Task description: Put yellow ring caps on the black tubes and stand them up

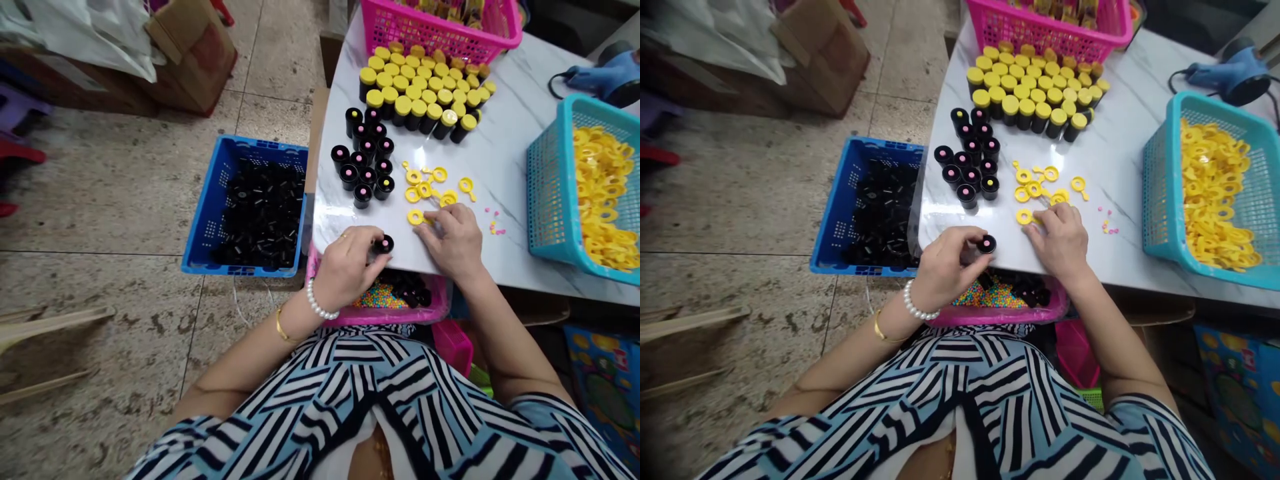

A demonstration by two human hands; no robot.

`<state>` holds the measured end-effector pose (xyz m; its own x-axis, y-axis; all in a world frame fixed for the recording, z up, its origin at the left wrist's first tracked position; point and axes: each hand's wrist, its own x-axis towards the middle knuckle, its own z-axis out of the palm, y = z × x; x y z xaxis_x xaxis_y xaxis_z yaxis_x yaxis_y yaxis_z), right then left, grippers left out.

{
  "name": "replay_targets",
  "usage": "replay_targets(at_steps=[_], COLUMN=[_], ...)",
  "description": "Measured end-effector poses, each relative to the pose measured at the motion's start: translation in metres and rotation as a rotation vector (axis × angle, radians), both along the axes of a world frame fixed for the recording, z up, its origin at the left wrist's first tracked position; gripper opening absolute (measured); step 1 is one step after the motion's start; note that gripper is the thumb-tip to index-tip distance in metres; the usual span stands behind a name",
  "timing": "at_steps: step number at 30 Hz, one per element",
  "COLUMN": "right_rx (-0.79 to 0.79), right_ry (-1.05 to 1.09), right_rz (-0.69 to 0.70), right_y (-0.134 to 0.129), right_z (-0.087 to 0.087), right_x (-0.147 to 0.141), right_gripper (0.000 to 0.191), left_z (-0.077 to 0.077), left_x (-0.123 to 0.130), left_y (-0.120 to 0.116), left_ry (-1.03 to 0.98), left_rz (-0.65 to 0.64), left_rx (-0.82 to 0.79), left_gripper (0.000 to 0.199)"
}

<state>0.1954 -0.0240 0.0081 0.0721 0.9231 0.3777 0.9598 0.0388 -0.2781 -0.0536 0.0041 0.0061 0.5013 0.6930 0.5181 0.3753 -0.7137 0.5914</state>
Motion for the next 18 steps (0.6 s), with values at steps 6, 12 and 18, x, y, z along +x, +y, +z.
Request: replay_targets(at_steps=[6, 12, 18], right_rx=[0.030, 0.019, -0.029], right_ry=[0.085, 0.086, 0.189], right_rz=[0.068, 0.099, 0.118], right_y=[-0.003, 0.004, 0.006], right_z=[-0.005, -0.007, -0.004], right_x=[-0.013, -0.017, -0.016], right_gripper=[0.027, 0.031, 0.023], left_z=[-0.027, -0.081, -0.118], left_x=[-0.026, -0.061, -0.040], left_y=[-0.026, -0.033, -0.025], left_ry=[0.005, 0.618, 0.971], left_rz=[-0.165, -0.379, -0.438], left_rx=[0.072, -0.028, -0.177], left_gripper=[0.037, 0.023, 0.029])
